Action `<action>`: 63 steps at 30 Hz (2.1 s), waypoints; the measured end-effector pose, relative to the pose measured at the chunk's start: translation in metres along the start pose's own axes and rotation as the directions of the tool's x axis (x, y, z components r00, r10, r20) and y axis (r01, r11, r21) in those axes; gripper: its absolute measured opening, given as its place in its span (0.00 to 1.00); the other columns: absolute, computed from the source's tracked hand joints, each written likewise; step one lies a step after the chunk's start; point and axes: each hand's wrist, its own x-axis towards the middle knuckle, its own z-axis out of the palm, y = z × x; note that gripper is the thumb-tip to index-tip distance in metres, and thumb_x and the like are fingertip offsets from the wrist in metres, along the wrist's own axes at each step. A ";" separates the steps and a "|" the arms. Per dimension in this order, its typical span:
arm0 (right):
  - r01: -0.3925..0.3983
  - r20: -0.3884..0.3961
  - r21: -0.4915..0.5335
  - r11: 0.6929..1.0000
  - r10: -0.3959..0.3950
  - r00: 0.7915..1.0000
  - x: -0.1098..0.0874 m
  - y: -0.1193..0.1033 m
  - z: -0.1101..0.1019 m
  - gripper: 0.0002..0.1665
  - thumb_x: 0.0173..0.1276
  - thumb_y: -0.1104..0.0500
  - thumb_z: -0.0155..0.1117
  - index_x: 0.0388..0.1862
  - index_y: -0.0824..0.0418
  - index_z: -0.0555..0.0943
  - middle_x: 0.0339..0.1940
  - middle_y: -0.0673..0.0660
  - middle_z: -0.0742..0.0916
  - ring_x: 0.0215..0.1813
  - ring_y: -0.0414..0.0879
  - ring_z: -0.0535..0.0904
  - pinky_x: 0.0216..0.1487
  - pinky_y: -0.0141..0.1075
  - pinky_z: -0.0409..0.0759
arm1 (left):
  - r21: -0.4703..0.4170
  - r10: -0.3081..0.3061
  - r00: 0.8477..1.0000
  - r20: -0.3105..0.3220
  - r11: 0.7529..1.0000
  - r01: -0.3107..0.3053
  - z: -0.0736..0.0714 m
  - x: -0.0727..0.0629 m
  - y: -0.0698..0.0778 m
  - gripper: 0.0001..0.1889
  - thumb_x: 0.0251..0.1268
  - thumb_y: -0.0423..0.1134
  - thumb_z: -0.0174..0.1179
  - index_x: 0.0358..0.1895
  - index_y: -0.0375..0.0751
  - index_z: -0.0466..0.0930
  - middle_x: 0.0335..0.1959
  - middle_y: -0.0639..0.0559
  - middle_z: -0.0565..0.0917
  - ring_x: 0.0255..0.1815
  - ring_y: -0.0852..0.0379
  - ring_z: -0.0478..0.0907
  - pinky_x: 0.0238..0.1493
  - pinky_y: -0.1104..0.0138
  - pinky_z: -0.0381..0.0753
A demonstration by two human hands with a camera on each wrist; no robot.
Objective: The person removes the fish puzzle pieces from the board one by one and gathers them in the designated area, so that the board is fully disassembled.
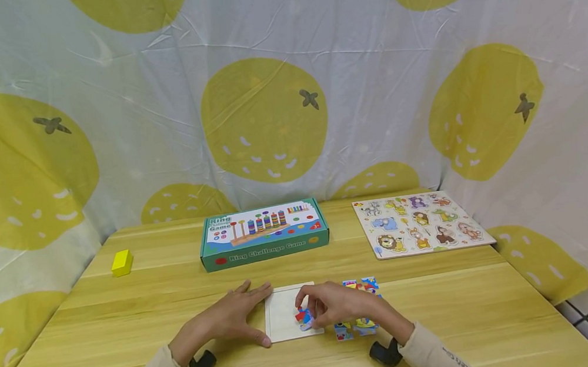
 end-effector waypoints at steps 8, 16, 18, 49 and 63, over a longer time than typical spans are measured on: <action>-0.002 -0.021 -0.052 0.999 0.001 1.000 0.002 -0.001 0.003 0.20 0.61 0.66 0.69 0.49 0.54 0.75 0.28 0.48 0.79 0.26 0.33 0.70 0.29 0.26 0.75 | 0.000 -0.001 1.000 -0.001 1.000 0.001 0.000 0.001 -0.001 0.55 0.41 0.68 0.68 0.74 0.46 0.59 0.75 0.50 0.60 0.75 0.32 0.46 0.66 0.32 0.48; 0.007 -0.016 -0.052 0.999 -0.008 1.000 0.000 -0.001 0.002 0.18 0.63 0.64 0.67 0.51 0.55 0.77 0.28 0.44 0.78 0.26 0.33 0.71 0.30 0.26 0.75 | -0.001 0.002 1.000 0.005 1.000 -0.002 0.001 0.001 -0.001 0.55 0.42 0.68 0.68 0.74 0.45 0.59 0.75 0.50 0.60 0.75 0.32 0.47 0.66 0.32 0.49; 0.007 -0.017 -0.047 0.999 -0.008 1.000 -0.001 -0.001 0.001 0.17 0.63 0.63 0.67 0.51 0.55 0.77 0.28 0.44 0.78 0.26 0.33 0.71 0.30 0.26 0.75 | 0.003 0.002 1.000 0.006 1.000 -0.002 0.002 0.001 -0.001 0.55 0.42 0.69 0.67 0.74 0.46 0.59 0.75 0.50 0.60 0.75 0.32 0.47 0.66 0.33 0.49; 0.005 -0.137 0.053 0.999 0.002 0.991 -0.072 0.024 -0.029 0.20 0.67 0.56 0.65 0.54 0.62 0.77 0.26 0.46 0.79 0.25 0.31 0.69 0.26 0.25 0.71 | -0.019 -0.002 1.000 0.011 1.000 0.003 0.001 -0.001 -0.001 0.56 0.41 0.69 0.68 0.74 0.46 0.58 0.75 0.50 0.59 0.75 0.33 0.45 0.68 0.34 0.48; 0.021 -0.126 0.170 0.985 0.000 0.992 -0.106 0.042 -0.034 0.18 0.68 0.61 0.62 0.54 0.64 0.74 0.28 0.49 0.77 0.29 0.32 0.70 0.27 0.27 0.72 | -0.019 -0.001 1.000 0.011 1.000 0.001 0.001 -0.001 0.000 0.55 0.41 0.69 0.68 0.74 0.46 0.58 0.75 0.50 0.59 0.75 0.33 0.46 0.67 0.34 0.48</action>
